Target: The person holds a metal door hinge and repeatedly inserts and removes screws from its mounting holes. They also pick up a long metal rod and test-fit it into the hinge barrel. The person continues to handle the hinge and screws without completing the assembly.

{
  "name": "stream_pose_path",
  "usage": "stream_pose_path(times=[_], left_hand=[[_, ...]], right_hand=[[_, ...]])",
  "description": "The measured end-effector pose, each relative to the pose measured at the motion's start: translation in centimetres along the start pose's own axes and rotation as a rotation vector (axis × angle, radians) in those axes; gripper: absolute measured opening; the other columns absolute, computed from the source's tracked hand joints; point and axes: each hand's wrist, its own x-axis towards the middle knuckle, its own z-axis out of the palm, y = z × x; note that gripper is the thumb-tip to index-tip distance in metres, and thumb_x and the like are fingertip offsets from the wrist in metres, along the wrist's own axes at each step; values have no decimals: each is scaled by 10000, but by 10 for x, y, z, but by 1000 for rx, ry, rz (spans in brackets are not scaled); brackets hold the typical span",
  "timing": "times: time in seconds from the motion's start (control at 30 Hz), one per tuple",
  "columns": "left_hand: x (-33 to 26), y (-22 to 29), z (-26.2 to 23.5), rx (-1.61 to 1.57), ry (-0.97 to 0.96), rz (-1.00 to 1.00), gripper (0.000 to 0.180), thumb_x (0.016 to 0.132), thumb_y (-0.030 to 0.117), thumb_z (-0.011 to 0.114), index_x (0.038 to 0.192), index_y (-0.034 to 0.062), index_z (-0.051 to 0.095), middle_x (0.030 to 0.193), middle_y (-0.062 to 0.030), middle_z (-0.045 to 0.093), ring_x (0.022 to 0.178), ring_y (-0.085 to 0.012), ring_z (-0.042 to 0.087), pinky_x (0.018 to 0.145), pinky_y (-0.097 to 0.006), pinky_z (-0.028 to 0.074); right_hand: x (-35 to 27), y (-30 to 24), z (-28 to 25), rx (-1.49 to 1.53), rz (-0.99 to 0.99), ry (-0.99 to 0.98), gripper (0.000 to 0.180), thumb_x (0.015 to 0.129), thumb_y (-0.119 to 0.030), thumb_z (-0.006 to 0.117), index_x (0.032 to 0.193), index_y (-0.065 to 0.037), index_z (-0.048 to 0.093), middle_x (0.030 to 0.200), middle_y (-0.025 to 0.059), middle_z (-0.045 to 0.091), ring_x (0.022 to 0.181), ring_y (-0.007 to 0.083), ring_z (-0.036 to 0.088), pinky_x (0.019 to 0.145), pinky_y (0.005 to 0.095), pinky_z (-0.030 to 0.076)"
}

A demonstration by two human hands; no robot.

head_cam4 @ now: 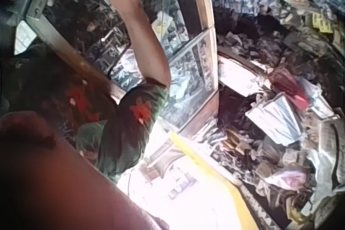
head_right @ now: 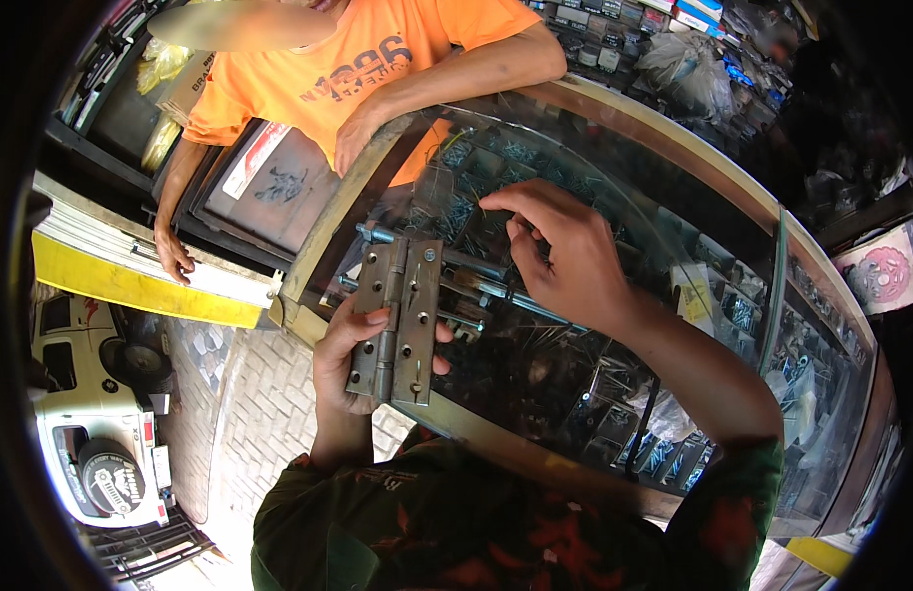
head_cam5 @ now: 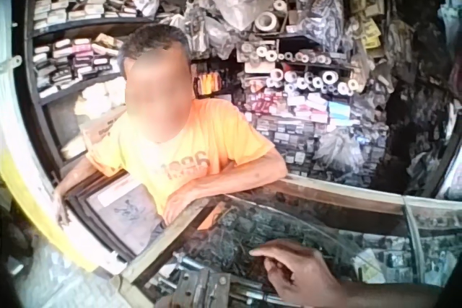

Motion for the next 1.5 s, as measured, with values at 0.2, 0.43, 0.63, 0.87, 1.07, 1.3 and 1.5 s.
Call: stream_pose_path(times=[0.2,0.43,0.63,0.87,1.07,1.3,1.5], left_hand=[[-1,0,-12,-318,-22,27,598,1049,218,595,1505,-150,476,1156,-417,734,866,-488,818,746,-505,728],[-3,5,-32,-298,-42,62,574,1096,203,527,1531,-165,457,1125,-367,707,818,-414,799,578,-377,658],[-3,4,-32,-278,-79,90,621,1092,193,540,1574,-155,360,1123,-339,683,834,-358,787,615,-342,651],[-2,2,-23,-457,-75,29,587,1061,195,534,1494,-194,457,1147,-439,730,877,-524,819,709,-536,741],[-4,2,-24,-336,-51,42,606,1074,185,518,1573,-150,438,1124,-370,718,811,-450,802,664,-432,700],[-2,0,-24,-319,-43,65,609,1060,186,536,1547,-167,441,1132,-399,718,823,-479,805,709,-482,731],[-7,-3,-19,-294,-34,38,620,1027,184,580,1516,-180,470,1146,-404,731,922,-485,807,744,-510,739]], right_hand=[[-5,13,6,21,11,22,304,895,85,665,1166,-32,736,983,107,744,829,286,755,708,416,606],[-10,13,5,-44,8,15,263,886,33,649,1116,-54,743,984,107,766,813,324,763,716,463,604],[-12,14,6,-12,-7,10,273,883,11,635,1110,-71,764,1053,102,797,920,353,788,767,497,631],[-10,12,5,-14,-46,10,261,875,35,656,1102,-57,749,1006,110,780,917,345,771,760,490,614],[-10,14,6,-37,-74,7,292,862,86,657,1101,-52,753,977,108,767,905,326,765,745,461,610],[-11,17,7,-16,-26,-13,219,879,17,666,1067,-66,742,970,115,760,927,354,760,768,499,611],[-14,12,9,2,-43,-8,242,882,19,668,1087,-82,751,968,107,756,921,342,763,762,487,612]])
